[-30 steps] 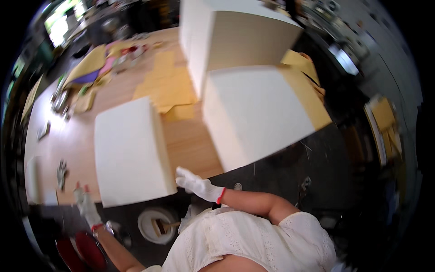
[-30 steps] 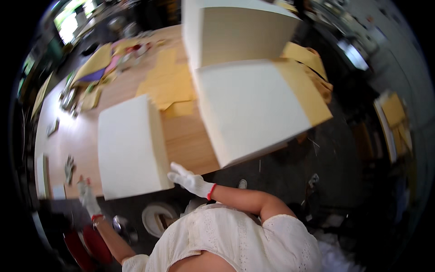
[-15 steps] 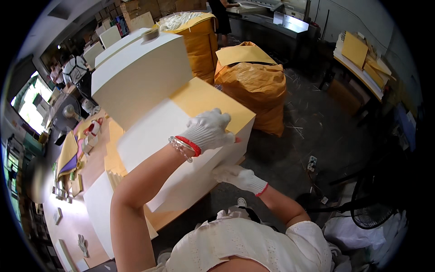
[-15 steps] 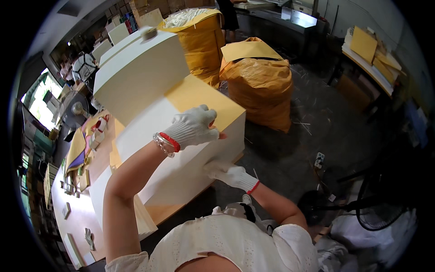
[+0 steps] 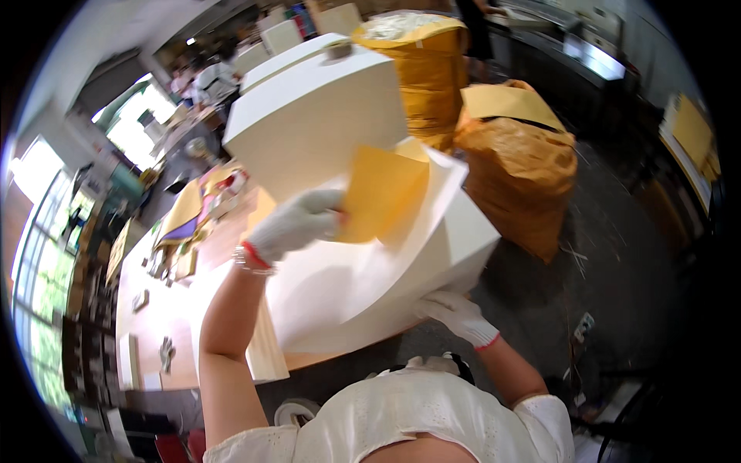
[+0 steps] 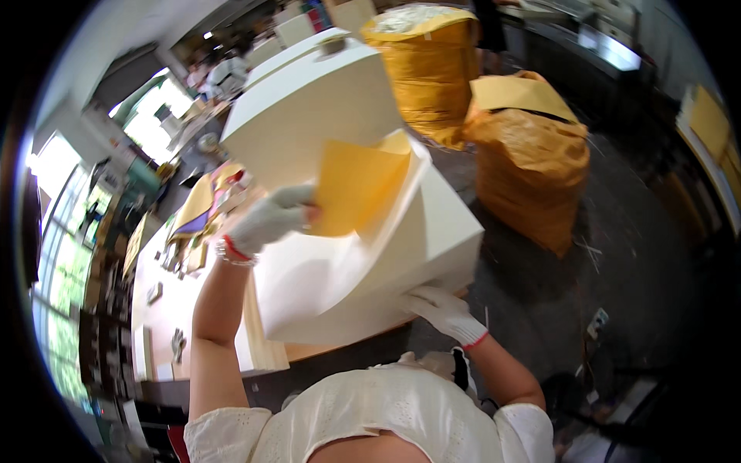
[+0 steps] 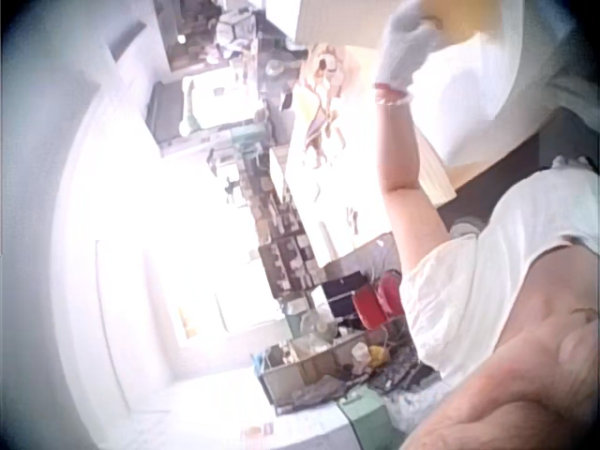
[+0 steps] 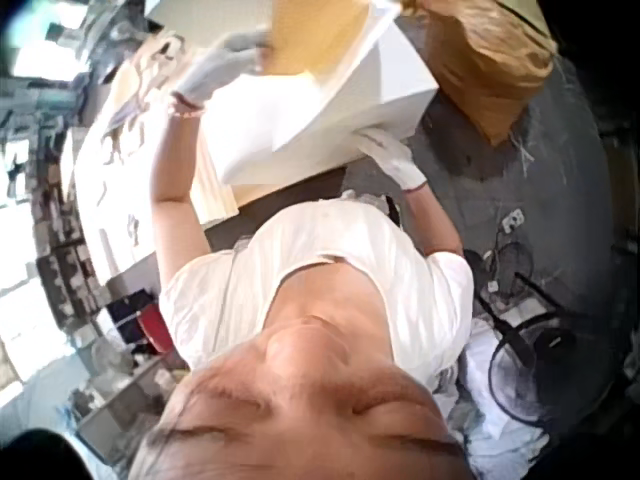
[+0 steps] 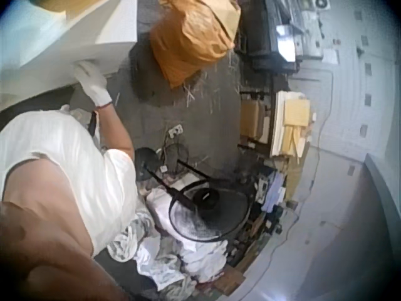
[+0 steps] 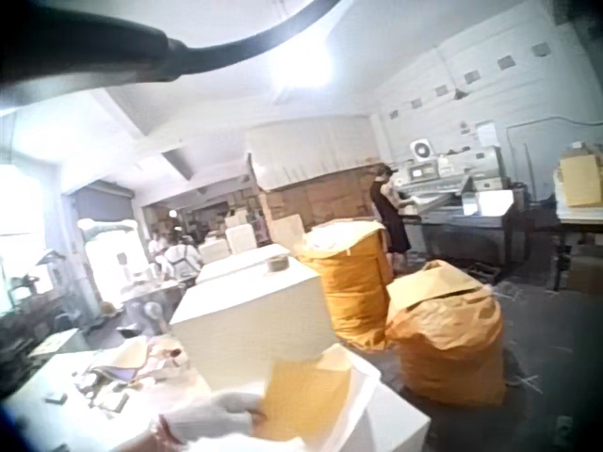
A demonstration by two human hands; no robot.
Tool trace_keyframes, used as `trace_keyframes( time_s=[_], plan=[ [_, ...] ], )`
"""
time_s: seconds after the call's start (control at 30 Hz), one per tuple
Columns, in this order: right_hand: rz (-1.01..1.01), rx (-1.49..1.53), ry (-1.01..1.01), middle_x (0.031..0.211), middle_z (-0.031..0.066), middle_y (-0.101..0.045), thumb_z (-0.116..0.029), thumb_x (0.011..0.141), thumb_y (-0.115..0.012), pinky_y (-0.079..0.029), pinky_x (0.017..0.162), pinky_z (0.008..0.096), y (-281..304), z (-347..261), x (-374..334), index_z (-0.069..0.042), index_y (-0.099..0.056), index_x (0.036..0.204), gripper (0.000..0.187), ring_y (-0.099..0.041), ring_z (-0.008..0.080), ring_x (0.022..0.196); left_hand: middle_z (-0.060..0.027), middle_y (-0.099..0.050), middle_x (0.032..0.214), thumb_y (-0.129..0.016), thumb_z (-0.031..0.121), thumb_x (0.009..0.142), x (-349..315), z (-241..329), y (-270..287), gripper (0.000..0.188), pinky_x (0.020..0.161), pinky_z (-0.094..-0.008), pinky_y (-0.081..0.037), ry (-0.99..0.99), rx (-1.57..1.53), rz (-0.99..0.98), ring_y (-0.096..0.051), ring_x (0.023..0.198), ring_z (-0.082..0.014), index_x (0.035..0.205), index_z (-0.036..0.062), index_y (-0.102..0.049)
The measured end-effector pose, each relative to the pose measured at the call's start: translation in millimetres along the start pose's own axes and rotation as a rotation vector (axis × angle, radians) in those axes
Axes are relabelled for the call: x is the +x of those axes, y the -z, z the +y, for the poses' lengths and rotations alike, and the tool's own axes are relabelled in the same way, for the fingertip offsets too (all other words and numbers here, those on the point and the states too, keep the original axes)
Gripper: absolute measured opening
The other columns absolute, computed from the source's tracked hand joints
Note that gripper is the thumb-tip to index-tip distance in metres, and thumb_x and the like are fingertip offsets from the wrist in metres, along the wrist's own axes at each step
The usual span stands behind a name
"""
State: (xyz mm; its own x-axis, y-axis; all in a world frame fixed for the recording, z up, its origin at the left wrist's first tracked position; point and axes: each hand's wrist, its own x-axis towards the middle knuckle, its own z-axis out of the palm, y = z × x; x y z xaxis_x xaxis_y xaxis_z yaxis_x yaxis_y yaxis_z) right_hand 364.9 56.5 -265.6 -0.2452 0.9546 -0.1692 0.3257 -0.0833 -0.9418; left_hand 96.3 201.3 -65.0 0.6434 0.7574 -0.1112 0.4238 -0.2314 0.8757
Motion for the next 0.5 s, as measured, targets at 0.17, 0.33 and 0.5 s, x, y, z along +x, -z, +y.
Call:
trace_keyframes(
  time_s=[0.17,0.33,0.5],
  plan=[
    [-0.011,0.187,0.009,0.102,0.0085,-0.072,-0.024,0.092,-0.061,-0.049,0.087,0.0275,-9,5,10,-0.001,-0.070,0.107,0.029,-0.065,0.0155,0.096,-0.0034,-0.055,0.058,-0.054,0.016,0.088,-149,-131,165,0.017,0.051,-0.0291,-0.047,0.528,0.054,0.616,-0.057,0.052,-0.0161,0.077,0.0050,-0.062],
    [0.047,0.297,-0.030,0.086,0.0072,-0.073,-0.015,0.090,-0.060,-0.052,0.080,0.0255,-6,-10,8,0.001,-0.073,0.091,0.021,-0.067,0.0138,0.082,-0.0216,-0.069,0.101,-0.052,0.034,0.086,-159,-256,205,0.038,0.072,-0.0419,-0.055,1.021,0.738,0.772,-0.068,0.085,-0.0380,0.093,0.0018,-0.070],
    [0.053,0.210,-0.091,0.090,0.0088,-0.073,-0.012,0.088,-0.063,-0.051,0.083,0.0279,-1,-28,-2,0.000,-0.073,0.096,0.018,-0.067,0.0165,0.086,-0.0199,-0.068,0.113,-0.055,0.029,0.087,-79,-353,199,0.034,0.077,-0.0507,-0.055,1.193,0.906,0.810,-0.067,0.101,-0.0351,0.104,0.0045,-0.070]
  ],
)
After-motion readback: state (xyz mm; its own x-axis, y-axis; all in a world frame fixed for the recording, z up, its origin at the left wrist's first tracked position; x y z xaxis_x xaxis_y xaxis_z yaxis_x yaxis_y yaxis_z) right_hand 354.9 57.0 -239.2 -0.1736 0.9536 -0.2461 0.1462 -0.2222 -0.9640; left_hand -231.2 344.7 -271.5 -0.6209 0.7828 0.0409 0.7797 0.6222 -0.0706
